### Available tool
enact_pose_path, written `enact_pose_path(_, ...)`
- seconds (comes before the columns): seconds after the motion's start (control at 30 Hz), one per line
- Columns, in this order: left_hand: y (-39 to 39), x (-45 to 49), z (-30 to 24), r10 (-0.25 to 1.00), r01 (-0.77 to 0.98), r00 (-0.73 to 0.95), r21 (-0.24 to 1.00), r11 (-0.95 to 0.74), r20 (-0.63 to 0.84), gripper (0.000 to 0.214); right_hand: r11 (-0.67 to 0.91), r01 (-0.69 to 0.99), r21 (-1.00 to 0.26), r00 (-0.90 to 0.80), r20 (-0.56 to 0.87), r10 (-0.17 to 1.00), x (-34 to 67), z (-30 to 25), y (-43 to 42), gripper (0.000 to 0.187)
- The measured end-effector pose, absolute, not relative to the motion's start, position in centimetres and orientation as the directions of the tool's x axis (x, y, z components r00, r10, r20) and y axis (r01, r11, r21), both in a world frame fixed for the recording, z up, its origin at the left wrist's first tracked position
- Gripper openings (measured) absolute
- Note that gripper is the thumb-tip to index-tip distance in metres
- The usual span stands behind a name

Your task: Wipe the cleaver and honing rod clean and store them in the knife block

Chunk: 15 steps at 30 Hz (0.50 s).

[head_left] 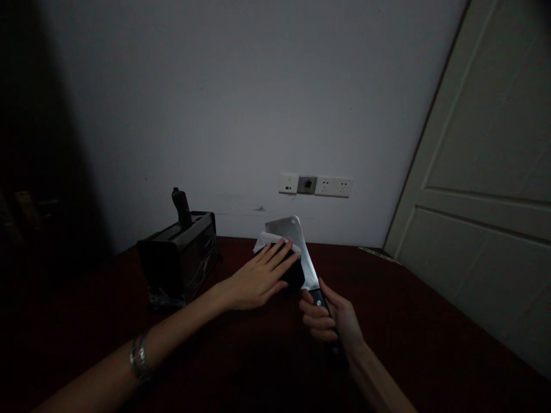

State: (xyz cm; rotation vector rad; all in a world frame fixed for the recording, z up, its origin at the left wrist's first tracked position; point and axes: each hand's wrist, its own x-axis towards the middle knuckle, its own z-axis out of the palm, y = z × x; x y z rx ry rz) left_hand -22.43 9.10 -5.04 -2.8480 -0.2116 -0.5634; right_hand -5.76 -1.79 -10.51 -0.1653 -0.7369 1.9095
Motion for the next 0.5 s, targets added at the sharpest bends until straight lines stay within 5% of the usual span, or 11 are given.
enact_pose_path(0.5,7.4,-22.2,-4.2,0.038,0.139,0.923,-0.239,-0.961,0.383,0.065,-0.301,-0.740,-0.602,-0.481,0.160,0.862,-6.4,-10.8,-2.0,0.034)
